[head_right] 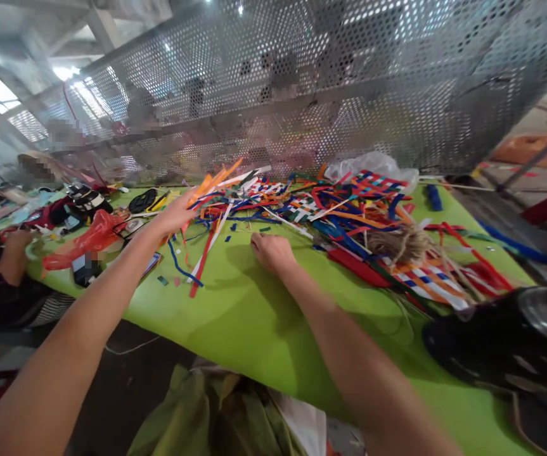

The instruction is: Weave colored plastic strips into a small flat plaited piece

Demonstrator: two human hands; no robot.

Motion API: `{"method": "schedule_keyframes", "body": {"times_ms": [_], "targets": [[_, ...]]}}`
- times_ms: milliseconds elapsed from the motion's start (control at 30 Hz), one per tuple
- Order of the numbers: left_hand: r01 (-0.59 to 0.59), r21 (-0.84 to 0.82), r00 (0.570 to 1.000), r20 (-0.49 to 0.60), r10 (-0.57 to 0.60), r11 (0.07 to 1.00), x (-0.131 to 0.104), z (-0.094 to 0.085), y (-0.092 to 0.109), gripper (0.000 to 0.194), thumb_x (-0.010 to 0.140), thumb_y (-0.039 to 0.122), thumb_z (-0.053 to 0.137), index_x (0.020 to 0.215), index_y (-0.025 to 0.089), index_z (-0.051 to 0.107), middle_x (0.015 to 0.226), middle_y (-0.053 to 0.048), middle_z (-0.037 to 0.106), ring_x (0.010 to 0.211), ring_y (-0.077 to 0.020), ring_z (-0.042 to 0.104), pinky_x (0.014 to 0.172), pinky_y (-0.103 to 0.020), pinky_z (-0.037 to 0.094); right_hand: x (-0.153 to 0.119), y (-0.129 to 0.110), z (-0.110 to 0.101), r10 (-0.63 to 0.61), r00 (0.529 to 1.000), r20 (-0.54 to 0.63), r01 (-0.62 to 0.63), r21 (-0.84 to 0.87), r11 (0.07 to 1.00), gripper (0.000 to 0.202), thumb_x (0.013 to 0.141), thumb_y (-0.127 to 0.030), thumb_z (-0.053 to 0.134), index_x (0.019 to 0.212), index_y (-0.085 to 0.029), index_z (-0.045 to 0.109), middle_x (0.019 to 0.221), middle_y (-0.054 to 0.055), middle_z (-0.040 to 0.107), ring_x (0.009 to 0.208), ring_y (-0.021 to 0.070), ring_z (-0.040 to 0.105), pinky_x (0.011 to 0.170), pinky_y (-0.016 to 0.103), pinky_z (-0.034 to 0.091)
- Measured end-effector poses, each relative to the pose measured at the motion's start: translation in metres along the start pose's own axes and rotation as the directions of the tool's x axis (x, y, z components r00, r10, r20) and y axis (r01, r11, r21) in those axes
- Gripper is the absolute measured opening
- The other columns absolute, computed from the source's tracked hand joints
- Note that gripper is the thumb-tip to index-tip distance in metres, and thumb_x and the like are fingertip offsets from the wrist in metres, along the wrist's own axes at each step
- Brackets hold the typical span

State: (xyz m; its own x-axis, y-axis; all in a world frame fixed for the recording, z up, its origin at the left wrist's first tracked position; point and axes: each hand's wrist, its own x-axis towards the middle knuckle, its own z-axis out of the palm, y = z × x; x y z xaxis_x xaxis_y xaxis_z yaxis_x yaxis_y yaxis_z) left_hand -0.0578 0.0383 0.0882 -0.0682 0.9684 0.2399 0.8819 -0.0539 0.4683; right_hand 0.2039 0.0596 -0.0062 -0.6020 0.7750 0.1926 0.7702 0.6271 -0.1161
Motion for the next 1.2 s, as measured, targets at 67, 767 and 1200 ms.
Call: {"method": "schedule_keyframes", "body": {"times_ms": [67, 767, 1200], "targets": [[0.013, 0.069, 1.000, 0.004, -0.013, 0.998, 0.005, 0.000, 0.000, 0.079, 0.076, 0.005, 0.052, 0.152, 0.022, 0.042, 0.150, -0.007, 0.054, 0.137, -0.0261, 0.052, 0.114, -0.040, 0.040, 0.000, 0.001, 0.001, -0.007, 1.000, -0.002, 0.007, -0.006, 1.000, 0.033, 0.101, -0.030, 0.037, 0.107, -0.020, 0.068, 0.103, 0.010, 0.076, 0.080, 0.0216, 0.065, 0.059, 0.031, 0.025], [0.146, 0.529, 0.928, 0.219, -0.301, 0.836, -0.047, 0.072, -0.009, 0.083, 0.082, 0.010, 0.054, 0.159, 0.016, 0.023, 0.127, -0.021, 0.066, 0.113, -0.0322, 0.067, 0.089, -0.035, 0.052, 0.003, 0.005, 0.006, -0.012, 1.000, 0.020, 0.012, 0.001, 1.000, 0.036, 0.101, -0.031, 0.036, 0.107, -0.019, 0.069, 0.099, 0.012, 0.074, 0.079, 0.0216, 0.063, 0.059, 0.031, 0.025], [0.003, 0.417, 0.989, 0.131, -0.063, 0.909, -0.004, 0.004, 0.007, 0.043, 0.092, 0.018, 0.048, 0.134, 0.019, 0.056, 0.129, -0.014, 0.066, 0.119, -0.0283, 0.062, 0.097, -0.035, 0.048, 0.001, 0.004, 0.003, -0.016, 1.000, 0.004, 0.016, 0.008, 1.000, 0.031, 0.099, -0.026, 0.037, 0.103, -0.020, 0.067, 0.101, 0.010, 0.074, 0.079, 0.0205, 0.064, 0.059, 0.031, 0.025]]}}
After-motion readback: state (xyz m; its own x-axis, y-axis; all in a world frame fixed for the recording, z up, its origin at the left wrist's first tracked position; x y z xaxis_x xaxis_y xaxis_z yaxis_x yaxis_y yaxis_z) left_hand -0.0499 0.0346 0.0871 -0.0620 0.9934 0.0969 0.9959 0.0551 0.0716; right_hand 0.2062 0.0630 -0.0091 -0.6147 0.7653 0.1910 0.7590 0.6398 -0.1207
